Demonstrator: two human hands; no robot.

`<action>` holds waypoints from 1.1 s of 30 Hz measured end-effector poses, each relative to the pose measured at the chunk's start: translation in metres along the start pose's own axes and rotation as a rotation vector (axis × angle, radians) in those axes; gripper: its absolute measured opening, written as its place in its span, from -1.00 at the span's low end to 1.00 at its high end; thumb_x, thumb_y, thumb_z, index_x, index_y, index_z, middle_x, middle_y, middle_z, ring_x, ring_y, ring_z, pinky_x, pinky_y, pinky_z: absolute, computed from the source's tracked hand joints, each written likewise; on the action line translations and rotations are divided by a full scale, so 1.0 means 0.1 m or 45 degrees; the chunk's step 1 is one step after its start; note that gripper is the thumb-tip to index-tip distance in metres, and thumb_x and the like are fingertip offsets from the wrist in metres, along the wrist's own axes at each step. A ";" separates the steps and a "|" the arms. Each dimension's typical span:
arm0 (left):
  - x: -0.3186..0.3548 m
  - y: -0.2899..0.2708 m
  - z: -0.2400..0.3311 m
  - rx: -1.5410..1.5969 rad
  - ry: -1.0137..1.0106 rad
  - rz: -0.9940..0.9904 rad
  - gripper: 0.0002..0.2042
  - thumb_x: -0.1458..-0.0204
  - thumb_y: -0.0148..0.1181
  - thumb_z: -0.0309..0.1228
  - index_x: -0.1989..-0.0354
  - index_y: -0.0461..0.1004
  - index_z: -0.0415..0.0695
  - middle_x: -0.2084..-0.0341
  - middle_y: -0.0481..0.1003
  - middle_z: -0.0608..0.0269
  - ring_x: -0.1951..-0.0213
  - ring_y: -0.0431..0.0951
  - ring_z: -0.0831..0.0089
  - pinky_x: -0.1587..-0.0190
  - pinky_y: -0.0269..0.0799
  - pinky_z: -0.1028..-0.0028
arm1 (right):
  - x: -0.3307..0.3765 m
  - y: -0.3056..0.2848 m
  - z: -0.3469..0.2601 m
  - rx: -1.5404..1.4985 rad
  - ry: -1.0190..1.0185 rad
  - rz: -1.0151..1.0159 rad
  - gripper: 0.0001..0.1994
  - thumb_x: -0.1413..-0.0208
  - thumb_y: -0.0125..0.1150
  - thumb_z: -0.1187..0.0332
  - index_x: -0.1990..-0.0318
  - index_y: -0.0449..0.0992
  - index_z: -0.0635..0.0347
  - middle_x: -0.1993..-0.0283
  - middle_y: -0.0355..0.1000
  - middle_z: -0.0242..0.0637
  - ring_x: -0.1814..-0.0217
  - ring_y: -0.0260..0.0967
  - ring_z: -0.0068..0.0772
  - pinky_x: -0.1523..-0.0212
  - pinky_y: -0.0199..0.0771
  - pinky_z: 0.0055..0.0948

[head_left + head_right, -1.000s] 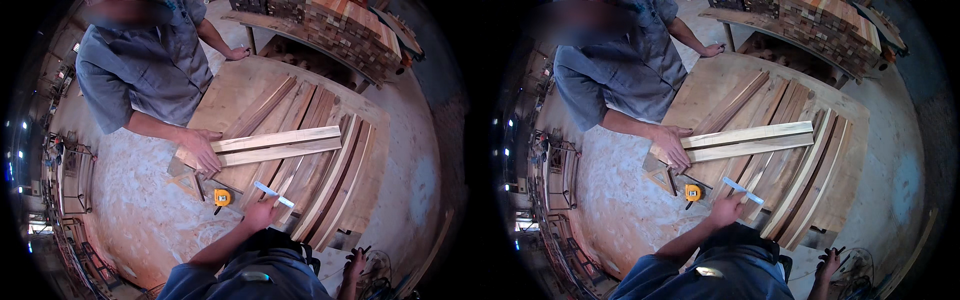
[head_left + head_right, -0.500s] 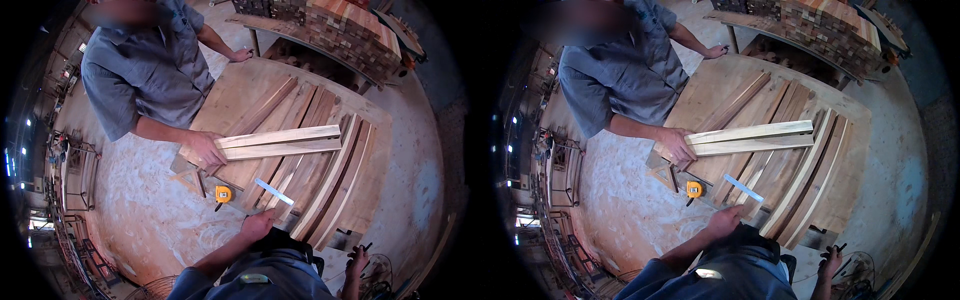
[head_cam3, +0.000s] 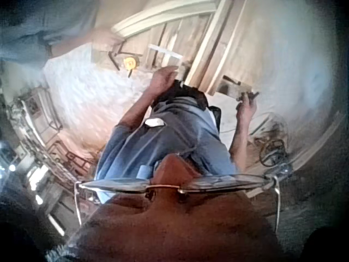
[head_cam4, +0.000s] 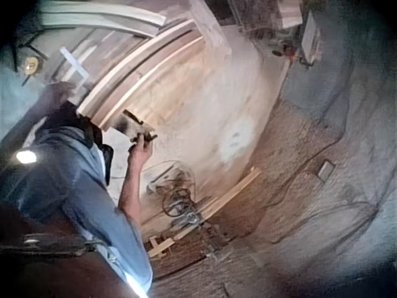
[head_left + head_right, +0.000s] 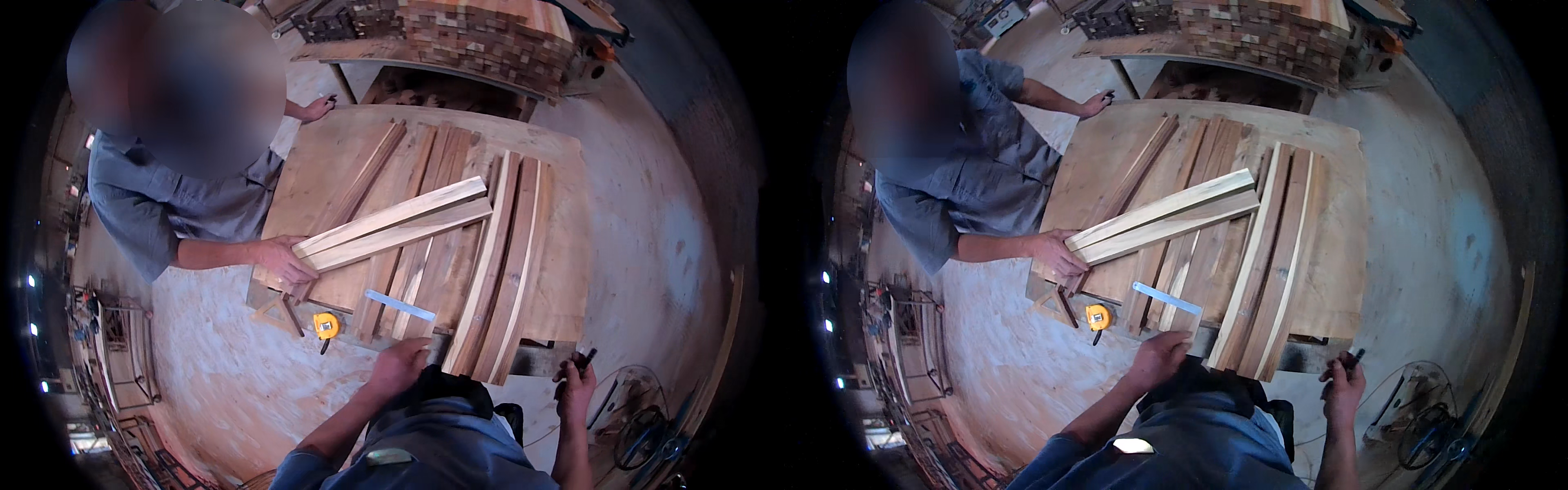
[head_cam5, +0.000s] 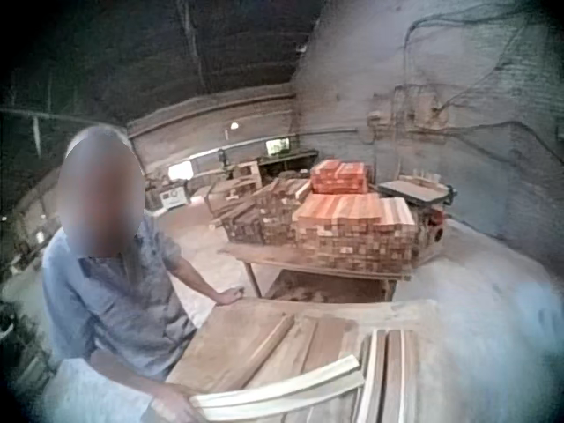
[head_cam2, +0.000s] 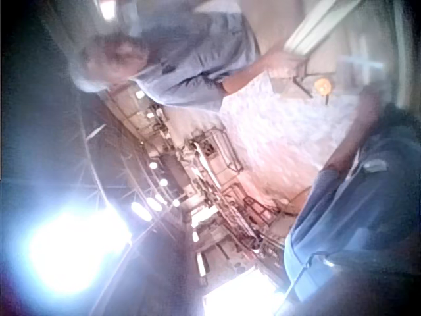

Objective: The person measures and marks wooden planks on a workbench using a tape measure, a speed square, and a marker. They align the tools to draw straight lines and measure lengths on multiple pieces of wood.

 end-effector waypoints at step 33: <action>-0.37 0.17 0.59 0.619 -0.080 -0.182 -0.50 -0.10 0.27 -0.51 -0.25 0.37 -0.20 -0.04 0.52 0.04 -0.05 0.55 0.35 -0.08 0.50 0.35 | 0.16 0.41 -0.62 0.396 0.134 -0.454 -0.75 -0.29 0.18 0.18 0.13 0.48 0.19 0.46 0.42 -0.43 0.52 0.31 -0.67 0.52 0.34 -0.56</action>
Point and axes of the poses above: each hand's wrist, its own x-axis away from the middle knuckle, its own y-axis out of the palm, z = x × y, the point moved 2 cm from there along -x, towards the middle knuckle
